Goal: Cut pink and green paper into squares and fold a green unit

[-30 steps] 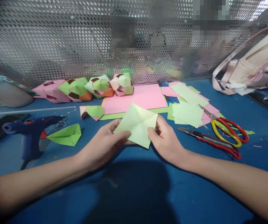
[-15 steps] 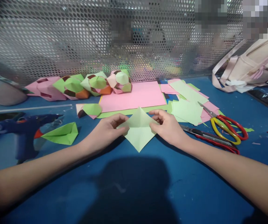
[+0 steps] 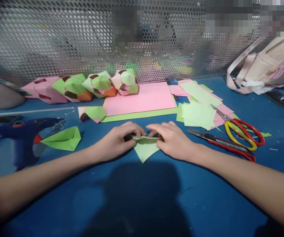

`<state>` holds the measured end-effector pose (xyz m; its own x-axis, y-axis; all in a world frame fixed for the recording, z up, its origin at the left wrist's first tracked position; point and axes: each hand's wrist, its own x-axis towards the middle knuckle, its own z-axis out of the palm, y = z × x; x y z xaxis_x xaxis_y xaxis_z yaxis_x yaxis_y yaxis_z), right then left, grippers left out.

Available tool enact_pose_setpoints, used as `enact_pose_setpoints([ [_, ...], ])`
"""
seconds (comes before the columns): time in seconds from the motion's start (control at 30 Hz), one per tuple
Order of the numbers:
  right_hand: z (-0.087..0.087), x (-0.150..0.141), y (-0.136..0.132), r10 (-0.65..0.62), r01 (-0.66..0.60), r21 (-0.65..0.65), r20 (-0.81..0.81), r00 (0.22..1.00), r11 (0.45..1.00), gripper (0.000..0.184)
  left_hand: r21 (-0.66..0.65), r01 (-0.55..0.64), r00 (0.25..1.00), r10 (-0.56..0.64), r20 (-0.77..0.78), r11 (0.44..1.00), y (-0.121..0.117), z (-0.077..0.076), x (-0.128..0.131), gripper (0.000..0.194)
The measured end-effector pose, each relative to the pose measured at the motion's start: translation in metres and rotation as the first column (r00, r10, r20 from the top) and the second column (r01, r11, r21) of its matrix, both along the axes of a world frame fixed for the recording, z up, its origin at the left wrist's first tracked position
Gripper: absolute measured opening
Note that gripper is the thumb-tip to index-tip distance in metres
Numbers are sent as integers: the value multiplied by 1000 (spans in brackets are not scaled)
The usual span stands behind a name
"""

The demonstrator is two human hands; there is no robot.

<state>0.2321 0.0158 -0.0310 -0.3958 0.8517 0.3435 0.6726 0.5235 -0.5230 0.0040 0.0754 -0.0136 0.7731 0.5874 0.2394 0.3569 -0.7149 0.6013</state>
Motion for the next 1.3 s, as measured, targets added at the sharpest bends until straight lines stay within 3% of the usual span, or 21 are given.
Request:
enact_pose_setpoints([
  [0.17,-1,0,-1,49,-62,102,129,990,993,51,72,22,999,-20,-28,997,0,-1,-1,35],
  [0.43,-1,-1,-2,66,-127,217,267,961,968,35,153,80,996,-72,-58,985,6,-4,-4,17],
  [0.6,-1,-2,-2,52,-151,293,320,946,944,39,217,141,987,-120,-107,966,7,-2,-4,22],
  [0.77,7,4,-3,-5,-196,395,455,891,898,29,306,197,973,-148,-175,932,8,3,-5,17],
  [0.93,11,15,-5,-23,-187,386,479,878,903,30,378,182,972,-107,-210,908,10,5,-8,18],
  [1.07,4,14,-7,-16,-87,359,276,961,929,33,364,97,991,-54,-125,926,4,3,-7,15],
  [1.17,2,6,-10,-62,85,216,-108,992,973,33,188,-71,997,73,0,980,-5,4,-3,13],
  [1.23,4,0,-10,-158,174,7,-388,908,985,35,-3,-201,978,201,58,980,-12,7,-1,15],
  [1.3,5,-3,-9,-261,188,-185,-565,782,965,42,-188,-305,939,328,103,934,-17,10,2,14],
])
